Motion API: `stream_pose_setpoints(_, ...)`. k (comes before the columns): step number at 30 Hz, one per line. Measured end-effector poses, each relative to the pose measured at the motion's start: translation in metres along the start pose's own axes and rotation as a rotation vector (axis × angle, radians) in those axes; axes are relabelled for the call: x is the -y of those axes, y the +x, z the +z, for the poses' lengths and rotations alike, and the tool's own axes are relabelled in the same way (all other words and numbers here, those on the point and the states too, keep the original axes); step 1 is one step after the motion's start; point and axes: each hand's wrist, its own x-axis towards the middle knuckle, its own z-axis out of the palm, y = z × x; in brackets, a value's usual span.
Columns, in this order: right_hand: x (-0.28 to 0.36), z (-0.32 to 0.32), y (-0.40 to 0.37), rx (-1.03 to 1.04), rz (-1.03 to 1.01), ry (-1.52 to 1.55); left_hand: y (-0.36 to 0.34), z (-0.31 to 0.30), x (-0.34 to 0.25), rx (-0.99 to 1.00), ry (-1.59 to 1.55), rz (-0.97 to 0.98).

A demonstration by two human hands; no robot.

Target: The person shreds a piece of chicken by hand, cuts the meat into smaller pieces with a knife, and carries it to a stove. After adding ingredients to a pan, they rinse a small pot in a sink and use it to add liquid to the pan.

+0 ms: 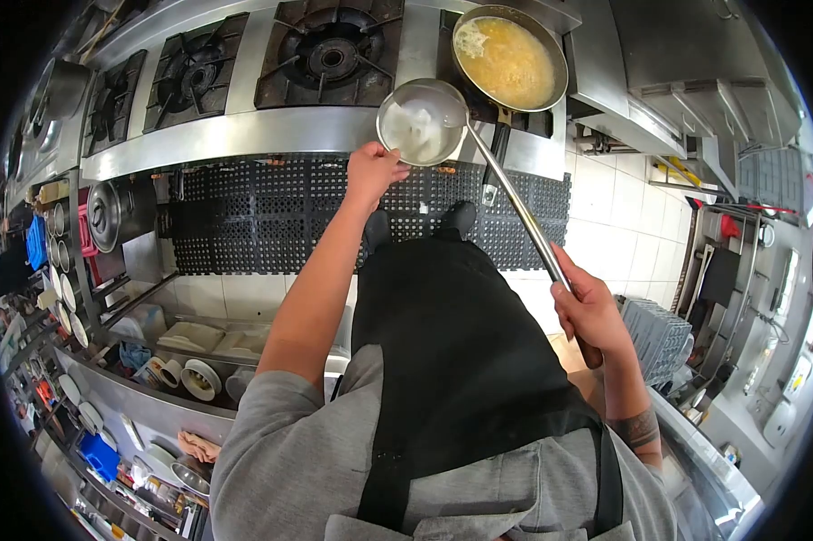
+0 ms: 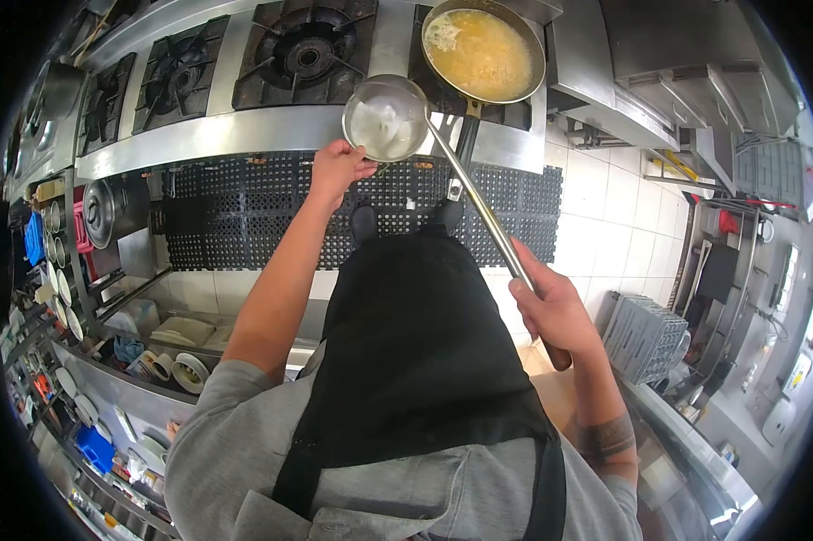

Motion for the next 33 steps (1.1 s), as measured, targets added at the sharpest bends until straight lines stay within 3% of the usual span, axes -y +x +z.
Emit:
stream_pose_setpoints(5, -0.015, 0.014, 0.031, -0.181, -0.162, -0.421, -0.002, 0.002, -0.002, -0.009, -0.039, -0.011)
stream_pose_setpoints(7, -0.024, 0.018, 0.046, -0.226, -0.425, -0.678, -0.003, 0.003, -0.004, -0.015, -0.038, -0.006)
stream_pose_setpoints(8, -0.033, 0.021, 0.053, -0.225, -0.424, -0.678, -0.003, 0.003, -0.004, -0.02, -0.038, 0.0)
stream_pose_setpoints(10, -0.046, 0.024, 0.065, -0.267, -0.689, -0.724, -0.003, 0.005, -0.003, -0.022, -0.058, 0.011)
stream_pose_setpoints(11, -0.03, 0.028, 0.06, -0.265, -0.69, -0.725, -0.003, 0.005, -0.002, -0.024, -0.079, 0.023)
stream_pose_setpoints(13, 0.007, 0.034, 0.043, -0.031, 0.073, -0.158, -0.002, 0.006, 0.0, -0.033, -0.086, 0.023)
stream_pose_setpoints(14, 0.012, 0.032, 0.041, -0.033, 0.071, -0.16, -0.001, 0.007, 0.0, -0.04, -0.094, 0.025)
stream_pose_setpoints(17, 0.021, 0.026, 0.037, 0.061, 0.133, 0.223, -0.003, 0.006, -0.001, -0.023, -0.13, 0.029)
stream_pose_setpoints(20, 0.024, 0.019, 0.027, 0.085, 0.138, 0.328, -0.003, 0.004, -0.002, -0.004, -0.121, 0.011)
stream_pose_setpoints(33, 0.003, 0.004, -0.015, -0.162, 0.029, 0.113, 0.006, 0.001, -0.005, 0.028, -0.04, -0.092)
